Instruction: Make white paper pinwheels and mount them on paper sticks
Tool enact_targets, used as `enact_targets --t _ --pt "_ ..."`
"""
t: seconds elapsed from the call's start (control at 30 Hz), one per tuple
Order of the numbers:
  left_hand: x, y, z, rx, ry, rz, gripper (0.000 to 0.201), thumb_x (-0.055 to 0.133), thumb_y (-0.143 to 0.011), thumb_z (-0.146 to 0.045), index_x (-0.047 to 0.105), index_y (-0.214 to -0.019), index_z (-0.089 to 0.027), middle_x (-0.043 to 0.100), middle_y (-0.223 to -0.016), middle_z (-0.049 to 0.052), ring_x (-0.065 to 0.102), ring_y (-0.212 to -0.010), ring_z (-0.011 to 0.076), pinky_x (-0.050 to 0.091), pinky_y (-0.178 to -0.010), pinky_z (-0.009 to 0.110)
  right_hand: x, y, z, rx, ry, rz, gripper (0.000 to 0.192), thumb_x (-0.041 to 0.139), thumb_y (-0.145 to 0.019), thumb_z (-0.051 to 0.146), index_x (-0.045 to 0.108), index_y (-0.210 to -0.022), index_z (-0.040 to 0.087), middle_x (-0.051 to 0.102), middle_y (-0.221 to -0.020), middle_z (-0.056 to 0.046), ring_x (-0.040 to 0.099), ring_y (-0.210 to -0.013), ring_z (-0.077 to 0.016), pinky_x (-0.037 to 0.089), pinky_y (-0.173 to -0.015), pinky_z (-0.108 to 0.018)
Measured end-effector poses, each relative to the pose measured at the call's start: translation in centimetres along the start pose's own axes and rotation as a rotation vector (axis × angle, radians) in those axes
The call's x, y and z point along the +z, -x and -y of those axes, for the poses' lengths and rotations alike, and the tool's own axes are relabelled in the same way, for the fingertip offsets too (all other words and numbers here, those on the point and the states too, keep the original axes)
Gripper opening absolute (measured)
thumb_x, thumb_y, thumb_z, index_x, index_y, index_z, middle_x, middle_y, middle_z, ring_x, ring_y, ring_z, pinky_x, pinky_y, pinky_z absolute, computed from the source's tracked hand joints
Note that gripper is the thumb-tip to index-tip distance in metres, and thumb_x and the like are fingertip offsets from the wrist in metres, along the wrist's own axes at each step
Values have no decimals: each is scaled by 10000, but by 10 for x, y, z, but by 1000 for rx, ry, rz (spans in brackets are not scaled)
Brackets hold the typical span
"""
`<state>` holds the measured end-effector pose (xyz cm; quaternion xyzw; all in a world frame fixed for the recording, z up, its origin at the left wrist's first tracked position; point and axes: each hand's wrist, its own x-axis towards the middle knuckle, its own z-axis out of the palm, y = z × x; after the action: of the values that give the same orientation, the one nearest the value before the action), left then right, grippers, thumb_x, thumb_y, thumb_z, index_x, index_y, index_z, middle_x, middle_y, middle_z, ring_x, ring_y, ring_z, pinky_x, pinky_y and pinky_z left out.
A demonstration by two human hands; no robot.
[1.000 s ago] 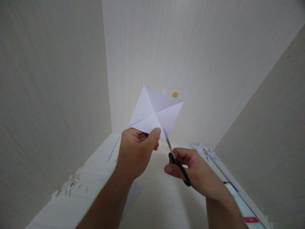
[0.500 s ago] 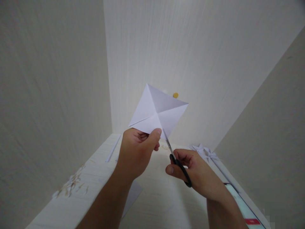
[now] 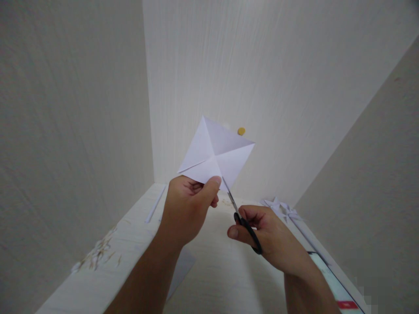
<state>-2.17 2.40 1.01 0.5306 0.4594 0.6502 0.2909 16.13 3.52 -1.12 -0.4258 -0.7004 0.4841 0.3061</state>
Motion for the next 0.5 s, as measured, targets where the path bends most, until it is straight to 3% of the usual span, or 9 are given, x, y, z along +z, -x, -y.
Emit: enact_targets --t 0.5 --pt "-1 0 2 -12 14 3 370 671 -821 -315 605 -477 -195 627 -489 -6 600 -494 129 475 -518 230 1 2 2 -6 34 -13 608 873 -677 632 437 -592 216 348 -555 76 273 -548 -93 204 -501 -268"
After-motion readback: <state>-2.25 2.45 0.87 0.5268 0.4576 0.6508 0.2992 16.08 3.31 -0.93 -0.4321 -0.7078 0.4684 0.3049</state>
